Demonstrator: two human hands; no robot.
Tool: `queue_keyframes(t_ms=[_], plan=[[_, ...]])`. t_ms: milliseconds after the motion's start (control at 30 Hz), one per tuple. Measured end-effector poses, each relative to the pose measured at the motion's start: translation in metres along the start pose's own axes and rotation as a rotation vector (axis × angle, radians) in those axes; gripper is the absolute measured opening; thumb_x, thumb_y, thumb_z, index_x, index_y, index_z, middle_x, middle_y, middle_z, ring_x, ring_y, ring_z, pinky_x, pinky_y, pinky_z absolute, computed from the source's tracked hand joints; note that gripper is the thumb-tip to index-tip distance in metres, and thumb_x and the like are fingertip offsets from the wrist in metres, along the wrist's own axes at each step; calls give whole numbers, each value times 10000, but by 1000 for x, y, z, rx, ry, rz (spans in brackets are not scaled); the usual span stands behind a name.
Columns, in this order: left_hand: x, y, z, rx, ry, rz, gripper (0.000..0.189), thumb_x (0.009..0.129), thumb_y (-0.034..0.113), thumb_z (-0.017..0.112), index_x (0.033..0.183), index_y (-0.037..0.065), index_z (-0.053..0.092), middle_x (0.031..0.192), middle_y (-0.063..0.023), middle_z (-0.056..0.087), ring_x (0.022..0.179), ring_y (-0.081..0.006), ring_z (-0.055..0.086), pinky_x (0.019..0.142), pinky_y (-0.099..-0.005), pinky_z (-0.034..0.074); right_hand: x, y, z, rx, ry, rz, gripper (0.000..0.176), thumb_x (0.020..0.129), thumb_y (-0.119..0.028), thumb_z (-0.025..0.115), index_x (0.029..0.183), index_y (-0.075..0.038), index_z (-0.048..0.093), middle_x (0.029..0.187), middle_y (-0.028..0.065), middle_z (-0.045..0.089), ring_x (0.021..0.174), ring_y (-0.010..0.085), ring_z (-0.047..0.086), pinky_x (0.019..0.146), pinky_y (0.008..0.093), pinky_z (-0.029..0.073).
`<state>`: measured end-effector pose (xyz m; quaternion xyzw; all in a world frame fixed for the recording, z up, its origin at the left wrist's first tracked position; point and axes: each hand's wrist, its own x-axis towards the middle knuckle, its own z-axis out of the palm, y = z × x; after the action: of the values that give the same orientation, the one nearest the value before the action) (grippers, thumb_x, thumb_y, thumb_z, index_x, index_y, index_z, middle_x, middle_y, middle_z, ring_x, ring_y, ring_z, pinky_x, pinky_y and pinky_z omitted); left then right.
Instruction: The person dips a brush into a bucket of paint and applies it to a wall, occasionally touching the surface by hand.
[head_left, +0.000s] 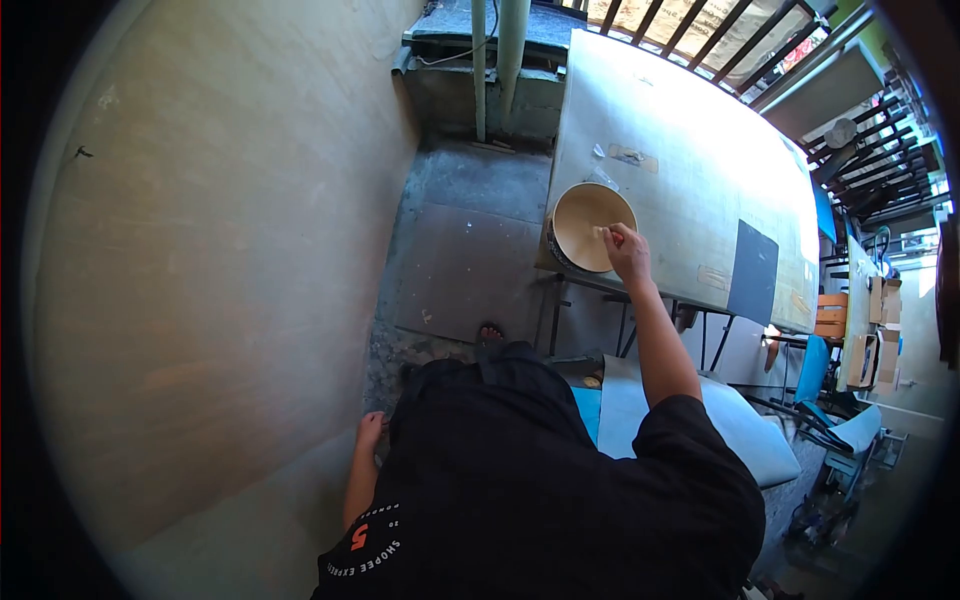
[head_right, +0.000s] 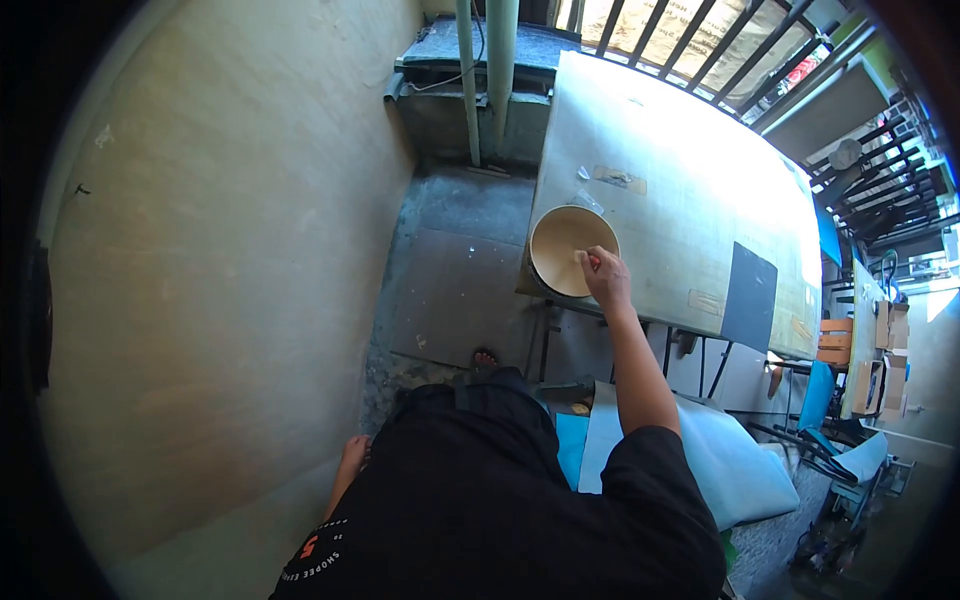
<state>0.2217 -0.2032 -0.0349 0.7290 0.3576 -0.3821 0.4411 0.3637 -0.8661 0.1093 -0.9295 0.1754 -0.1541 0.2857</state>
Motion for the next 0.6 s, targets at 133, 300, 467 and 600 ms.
queue_keyframes(t_ms=[133, 300, 467, 600], plan=[[9, -4, 2, 16, -24, 7, 273, 866, 291, 538, 1013, 64, 575, 830, -52, 607, 670, -168, 597, 562, -313, 464, 0, -18, -8, 67, 71, 39, 229, 843, -280, 578, 810, -57, 619, 740, 152, 622, 716, 339, 596, 639, 421, 461], [-3, 1, 6, 4, 4, -9, 276, 864, 302, 543, 1005, 68, 581, 842, -54, 613, 654, -166, 584, 552, -307, 461, 0, -2, -10, -213, 132, 73, 260, 858, -301, 529, 747, -66, 537, 697, 159, 607, 699, 358, 595, 624, 452, 455], [12, -28, 0, -9, -27, 20, 291, 854, 322, 548, 977, 63, 601, 820, -52, 622, 616, -161, 571, 518, -298, 447, -17, -12, 3, -97, -1, 43, 240, 837, -250, 552, 738, -32, 569, 655, 191, 579, 639, 380, 573, 571, 434, 440], [-3, -17, 11, 102, 25, 25, 311, 848, 326, 551, 947, 42, 627, 821, -65, 634, 611, -162, 583, 514, -296, 444, -15, -11, 27, 75, -63, 60, 205, 833, -213, 555, 745, -32, 592, 602, 160, 576, 576, 311, 583, 558, 385, 446]])
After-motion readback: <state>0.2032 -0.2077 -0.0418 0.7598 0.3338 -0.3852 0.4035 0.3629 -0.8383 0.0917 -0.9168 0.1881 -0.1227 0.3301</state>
